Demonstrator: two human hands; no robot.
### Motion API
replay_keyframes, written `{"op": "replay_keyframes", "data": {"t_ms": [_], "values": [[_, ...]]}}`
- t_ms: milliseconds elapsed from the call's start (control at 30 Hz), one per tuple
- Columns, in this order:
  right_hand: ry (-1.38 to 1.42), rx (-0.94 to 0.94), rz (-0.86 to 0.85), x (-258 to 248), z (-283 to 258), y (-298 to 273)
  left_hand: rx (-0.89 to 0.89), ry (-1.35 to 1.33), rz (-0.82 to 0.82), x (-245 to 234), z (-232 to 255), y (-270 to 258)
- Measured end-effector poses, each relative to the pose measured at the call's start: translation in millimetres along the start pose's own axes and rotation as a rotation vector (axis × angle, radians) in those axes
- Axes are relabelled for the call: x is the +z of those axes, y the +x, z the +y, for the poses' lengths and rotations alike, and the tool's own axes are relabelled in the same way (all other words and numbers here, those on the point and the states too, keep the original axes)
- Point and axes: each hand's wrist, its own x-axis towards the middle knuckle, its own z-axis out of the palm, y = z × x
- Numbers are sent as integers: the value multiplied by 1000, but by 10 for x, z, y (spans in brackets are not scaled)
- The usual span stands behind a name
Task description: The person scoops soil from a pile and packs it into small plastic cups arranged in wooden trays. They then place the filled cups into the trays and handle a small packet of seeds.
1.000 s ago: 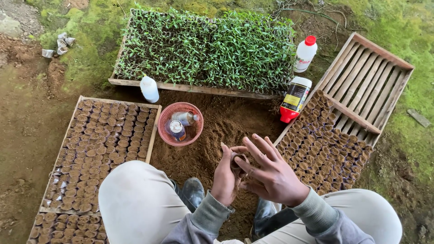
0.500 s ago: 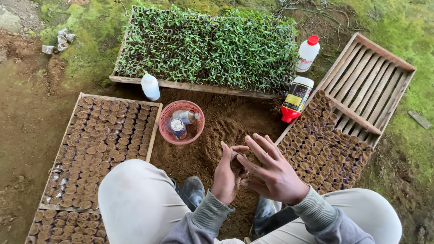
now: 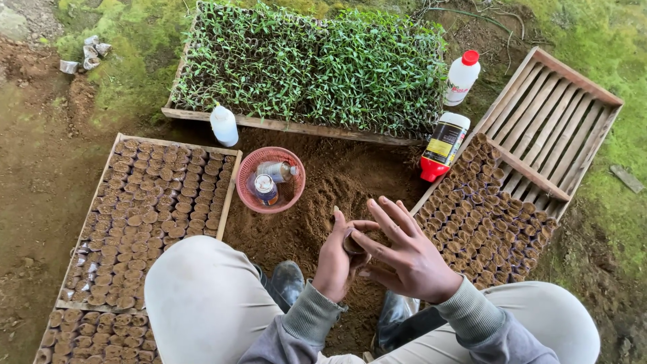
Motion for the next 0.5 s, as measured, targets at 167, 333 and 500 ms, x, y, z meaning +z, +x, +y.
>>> {"op": "replay_keyframes", "data": {"t_ms": [167, 333, 500], "values": [[18, -34, -9, -1, 0, -9, -119, 125, 51, 186, 264, -167], [-68, -55, -52, -1, -23, -17, -221, 236, 79, 187, 329, -168], [-70, -14, -64, 22, -33, -18, -231, 246, 99, 126, 286, -124]]}}
